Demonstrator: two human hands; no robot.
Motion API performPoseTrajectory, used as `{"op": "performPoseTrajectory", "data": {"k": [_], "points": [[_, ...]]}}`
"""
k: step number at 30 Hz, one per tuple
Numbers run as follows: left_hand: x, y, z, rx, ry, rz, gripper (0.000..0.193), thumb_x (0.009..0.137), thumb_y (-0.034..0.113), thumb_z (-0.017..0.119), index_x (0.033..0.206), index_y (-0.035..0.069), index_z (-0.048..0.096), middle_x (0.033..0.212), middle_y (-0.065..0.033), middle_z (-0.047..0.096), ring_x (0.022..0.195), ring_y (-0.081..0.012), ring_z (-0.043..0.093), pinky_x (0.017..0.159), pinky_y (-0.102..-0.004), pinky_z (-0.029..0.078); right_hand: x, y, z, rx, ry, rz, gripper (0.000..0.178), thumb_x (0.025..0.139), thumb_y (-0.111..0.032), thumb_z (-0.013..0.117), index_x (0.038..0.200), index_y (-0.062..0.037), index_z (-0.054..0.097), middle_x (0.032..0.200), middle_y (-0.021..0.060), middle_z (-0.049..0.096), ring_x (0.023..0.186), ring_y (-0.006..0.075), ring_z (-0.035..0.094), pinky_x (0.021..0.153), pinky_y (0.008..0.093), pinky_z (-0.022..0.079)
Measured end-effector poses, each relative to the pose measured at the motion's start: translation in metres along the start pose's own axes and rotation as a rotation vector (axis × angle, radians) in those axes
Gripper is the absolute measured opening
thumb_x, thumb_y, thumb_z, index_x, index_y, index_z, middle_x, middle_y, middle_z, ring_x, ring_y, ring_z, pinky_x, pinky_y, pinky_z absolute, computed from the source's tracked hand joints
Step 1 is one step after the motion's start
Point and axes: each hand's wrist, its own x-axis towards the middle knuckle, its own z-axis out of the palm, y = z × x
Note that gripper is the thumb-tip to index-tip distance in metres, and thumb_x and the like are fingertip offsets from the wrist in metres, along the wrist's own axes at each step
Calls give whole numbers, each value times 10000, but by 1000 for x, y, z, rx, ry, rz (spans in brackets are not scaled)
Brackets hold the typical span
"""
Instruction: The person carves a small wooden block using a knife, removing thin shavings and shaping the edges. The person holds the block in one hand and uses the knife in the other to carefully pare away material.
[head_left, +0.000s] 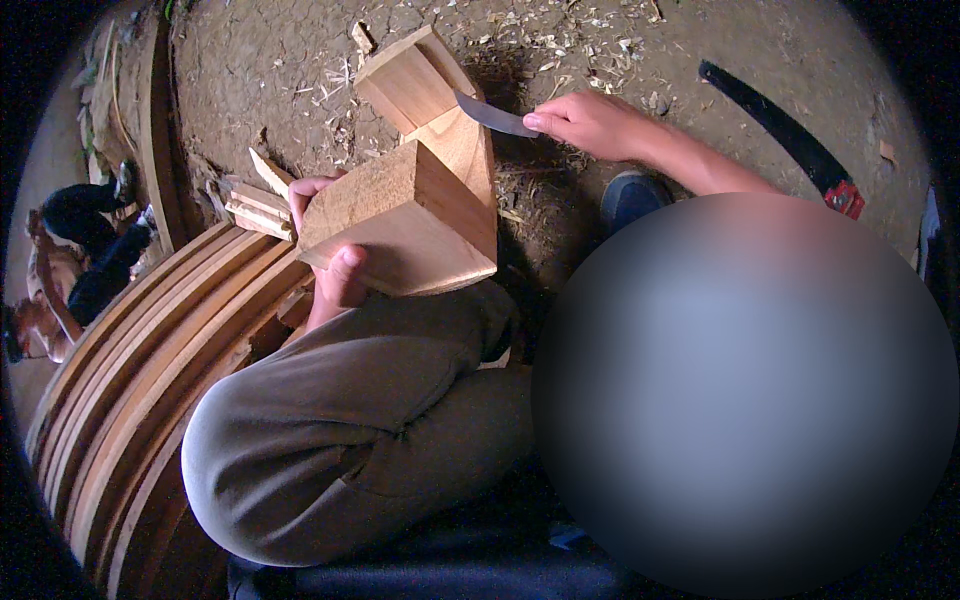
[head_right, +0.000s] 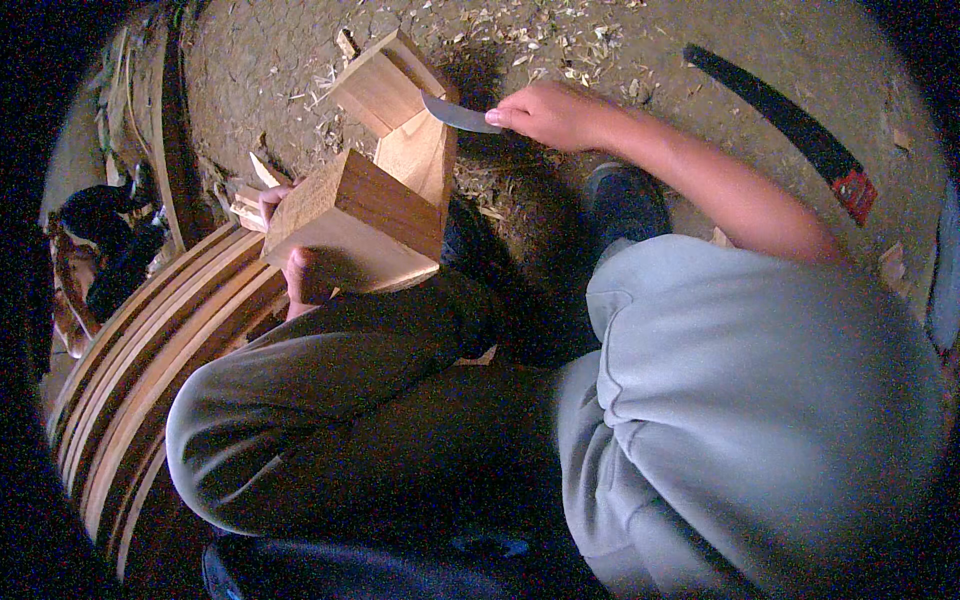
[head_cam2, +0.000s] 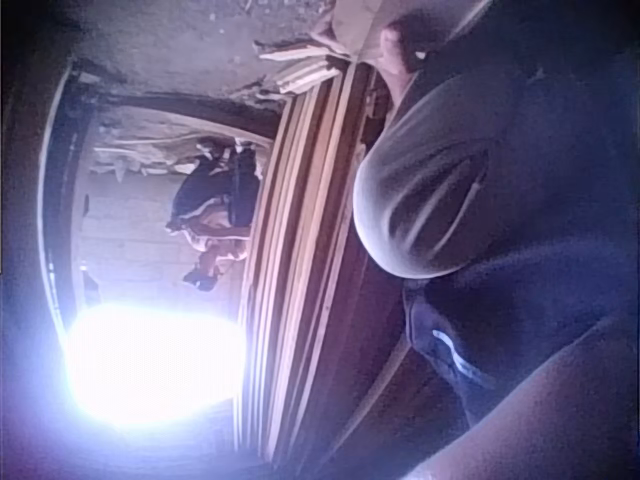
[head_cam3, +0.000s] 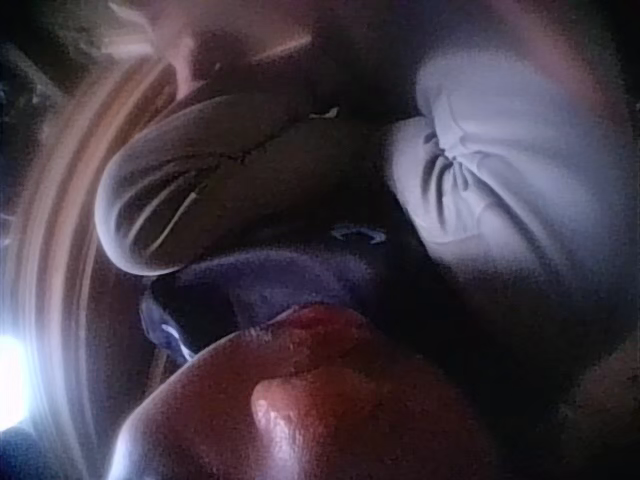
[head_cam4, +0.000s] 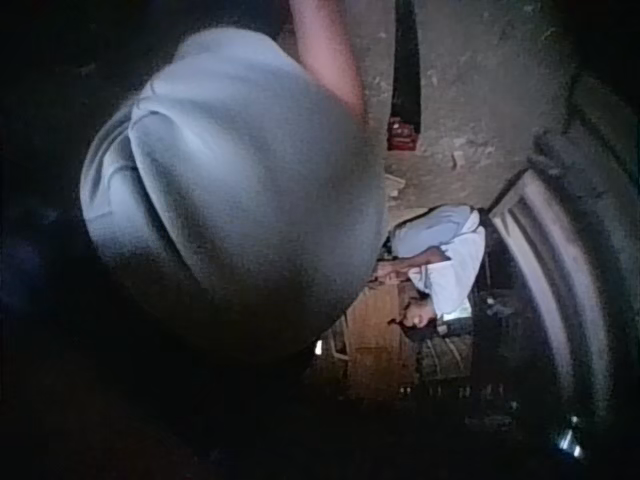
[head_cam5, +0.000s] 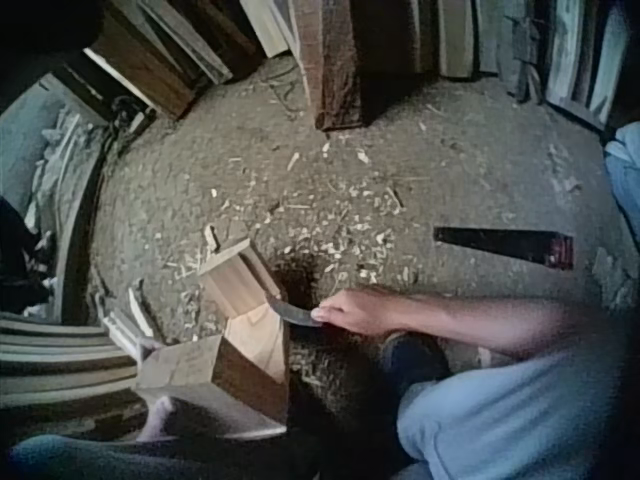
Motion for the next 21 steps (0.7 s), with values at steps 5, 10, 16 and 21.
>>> {"op": "performPoseTrajectory", "data": {"k": [5, 10, 16, 21], "points": [[0, -7, -1, 5, 4, -9, 838, 583, 538, 770, 1123, 28, 382, 1063, -115, 455, 1022, -216, 468, 915, -380, 364, 4, -10, -8, 39, -119, -37, 437, 959, -407, 461, 819, -10, 581, 570, 73, 449, 549, 166, 428, 556, 353, 381], [-1, -4, -2, 15, 16, -25, 851, 579, 552, 775, 1126, 28, 385, 1071, -117, 456, 1035, -219, 467, 920, -383, 362, -1, -19, -30, -140, -17, 64, 437, 938, -425, 457, 881, -30, 635, 678, 171, 596, 665, 326, 587, 645, 432, 447], [0, -2, -9, 83, 1, -24, 872, 582, 577, 760, 1132, 16, 381, 1071, -118, 455, 1026, -211, 461, 909, -370, 364, -28, -24, -30, -394, 172, -77, 314, 944, -275, 463, 1132, -32, 533, 855, 189, 581, 814, 368, 585, 712, 443, 458], [-1, -3, -6, 83, 19, -42, 894, 584, 611, 754, 1135, 17, 375, 1067, -111, 452, 1018, -200, 455, 904, -365, 362, -47, -38, -16, -345, 145, -69, 316, 916, -142, 511, 1220, -58, 504, 1011, 184, 561, 942, 387, 570, 812, 445, 466]]}}
